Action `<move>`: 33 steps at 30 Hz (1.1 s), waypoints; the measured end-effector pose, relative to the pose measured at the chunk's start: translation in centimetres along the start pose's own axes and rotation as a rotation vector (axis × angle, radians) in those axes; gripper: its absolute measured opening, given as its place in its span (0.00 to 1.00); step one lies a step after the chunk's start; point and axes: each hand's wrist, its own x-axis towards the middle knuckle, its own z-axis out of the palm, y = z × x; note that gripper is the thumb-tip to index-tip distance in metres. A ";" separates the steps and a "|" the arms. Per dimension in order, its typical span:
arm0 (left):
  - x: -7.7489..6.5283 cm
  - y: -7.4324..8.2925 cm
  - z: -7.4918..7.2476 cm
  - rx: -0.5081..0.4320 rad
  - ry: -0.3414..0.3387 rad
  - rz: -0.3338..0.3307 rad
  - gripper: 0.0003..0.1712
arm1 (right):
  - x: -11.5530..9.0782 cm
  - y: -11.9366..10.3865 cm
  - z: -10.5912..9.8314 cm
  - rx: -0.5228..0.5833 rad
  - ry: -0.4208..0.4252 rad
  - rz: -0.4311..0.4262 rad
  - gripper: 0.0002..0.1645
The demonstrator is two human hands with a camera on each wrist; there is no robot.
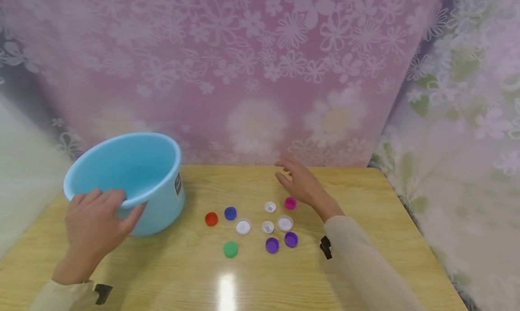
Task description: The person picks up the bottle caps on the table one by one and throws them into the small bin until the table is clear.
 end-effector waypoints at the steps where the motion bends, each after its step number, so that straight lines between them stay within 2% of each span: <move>1: 0.0 0.0 0.0 0.000 -0.003 0.000 0.25 | -0.4 0.6 0.0 -0.006 -0.020 0.024 0.26; 7: -0.1 -0.1 0.1 0.002 0.005 -0.006 0.25 | -1.9 2.8 0.3 -0.011 -0.142 0.095 0.32; 11: -0.1 -0.1 0.1 -0.002 0.011 -0.004 0.26 | -2.9 3.4 0.7 -0.018 -0.169 0.119 0.32; 18: 0.0 0.0 0.1 -0.002 0.016 0.000 0.26 | -4.5 4.5 1.3 -0.034 -0.216 0.100 0.38; 27: 0.1 0.1 0.1 -0.002 0.037 0.005 0.25 | -5.2 5.6 2.2 -0.063 -0.214 0.055 0.34; 33: 0.1 0.1 0.2 -0.004 0.039 0.008 0.26 | -5.5 5.7 2.1 -0.027 -0.210 0.071 0.32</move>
